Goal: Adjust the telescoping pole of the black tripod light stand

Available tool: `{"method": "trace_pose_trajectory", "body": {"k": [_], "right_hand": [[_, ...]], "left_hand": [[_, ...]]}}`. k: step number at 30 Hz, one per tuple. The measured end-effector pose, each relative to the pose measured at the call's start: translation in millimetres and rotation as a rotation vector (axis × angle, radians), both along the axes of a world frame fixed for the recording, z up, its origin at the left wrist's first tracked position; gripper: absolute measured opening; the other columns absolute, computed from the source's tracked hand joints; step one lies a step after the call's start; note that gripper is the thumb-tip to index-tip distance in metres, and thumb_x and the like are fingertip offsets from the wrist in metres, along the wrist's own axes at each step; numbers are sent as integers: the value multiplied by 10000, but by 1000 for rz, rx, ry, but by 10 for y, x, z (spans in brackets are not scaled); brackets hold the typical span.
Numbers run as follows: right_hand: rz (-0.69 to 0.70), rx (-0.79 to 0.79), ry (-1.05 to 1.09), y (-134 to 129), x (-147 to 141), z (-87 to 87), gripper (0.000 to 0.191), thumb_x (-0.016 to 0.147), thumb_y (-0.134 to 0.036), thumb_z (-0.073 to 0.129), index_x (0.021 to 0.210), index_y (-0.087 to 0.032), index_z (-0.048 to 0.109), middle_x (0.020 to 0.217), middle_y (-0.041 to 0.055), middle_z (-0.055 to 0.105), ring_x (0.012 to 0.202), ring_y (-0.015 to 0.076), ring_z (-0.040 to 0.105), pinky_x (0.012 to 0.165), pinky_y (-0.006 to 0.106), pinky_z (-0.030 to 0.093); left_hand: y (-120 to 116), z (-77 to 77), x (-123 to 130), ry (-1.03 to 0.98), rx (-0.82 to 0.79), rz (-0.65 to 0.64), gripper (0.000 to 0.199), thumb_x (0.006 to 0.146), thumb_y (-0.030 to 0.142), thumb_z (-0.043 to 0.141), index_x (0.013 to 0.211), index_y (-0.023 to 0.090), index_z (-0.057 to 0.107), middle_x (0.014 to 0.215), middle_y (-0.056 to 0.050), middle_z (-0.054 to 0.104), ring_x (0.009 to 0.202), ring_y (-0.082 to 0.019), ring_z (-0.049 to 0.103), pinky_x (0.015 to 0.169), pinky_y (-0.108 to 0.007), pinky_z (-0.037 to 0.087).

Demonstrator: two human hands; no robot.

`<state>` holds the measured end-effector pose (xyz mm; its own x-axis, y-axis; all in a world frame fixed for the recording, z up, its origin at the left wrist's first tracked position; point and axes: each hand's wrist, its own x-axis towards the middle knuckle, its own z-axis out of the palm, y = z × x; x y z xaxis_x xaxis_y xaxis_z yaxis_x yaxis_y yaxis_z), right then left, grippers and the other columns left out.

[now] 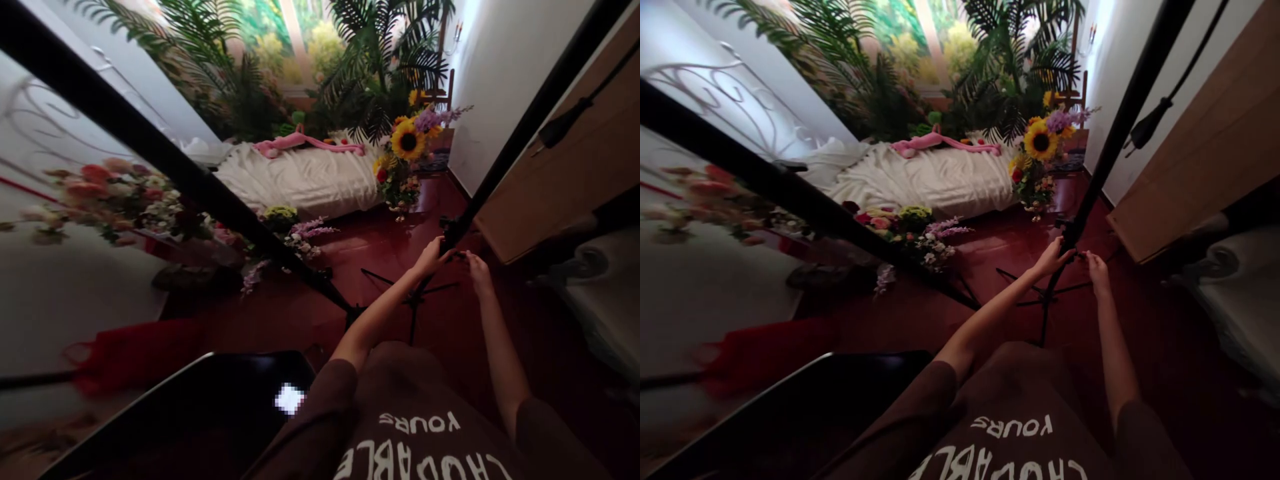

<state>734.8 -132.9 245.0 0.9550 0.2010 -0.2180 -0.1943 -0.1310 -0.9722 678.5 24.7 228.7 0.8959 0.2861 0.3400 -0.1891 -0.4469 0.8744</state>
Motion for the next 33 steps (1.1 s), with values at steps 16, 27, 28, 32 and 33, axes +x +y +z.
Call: {"method": "trace_pose_trajectory", "body": {"k": [16,27,28,32,33], "right_hand": [[240,133,188,30,-3,161,399,651,-551,764,733,-178,648,643,-17,660,463,58,460,412,174,303],[59,-137,-554,-67,30,162,121,749,-285,682,802,-239,780,1002,59,725,966,199,658,878,330,532],[62,-107,-571,-37,3,180,162,778,-314,660,854,-244,786,1042,62,727,1017,203,656,913,338,529],[100,-66,-560,156,-103,265,385,758,-459,718,1055,-217,752,1117,93,725,1006,220,681,902,358,551],[94,-87,-558,210,-117,287,444,719,-476,758,1069,-204,743,1113,106,725,972,226,691,879,359,558]], "left_hand": [[-206,-203,178,12,-24,95,376,939,412,527,1196,138,511,1126,-181,658,1030,-264,669,878,-353,518],[-199,-171,152,2,-18,86,375,943,405,516,1219,152,497,1081,-156,672,974,-232,678,848,-327,520],[-197,-174,150,3,-18,86,374,942,395,518,1225,153,496,1086,-158,673,978,-234,678,850,-329,521],[-179,-199,158,10,-14,70,364,927,327,520,1242,146,497,1113,-171,669,1041,-256,669,899,-367,526],[-174,-208,164,3,-14,63,364,920,306,519,1247,146,495,1122,-170,667,1061,-258,662,917,-377,524]]}}
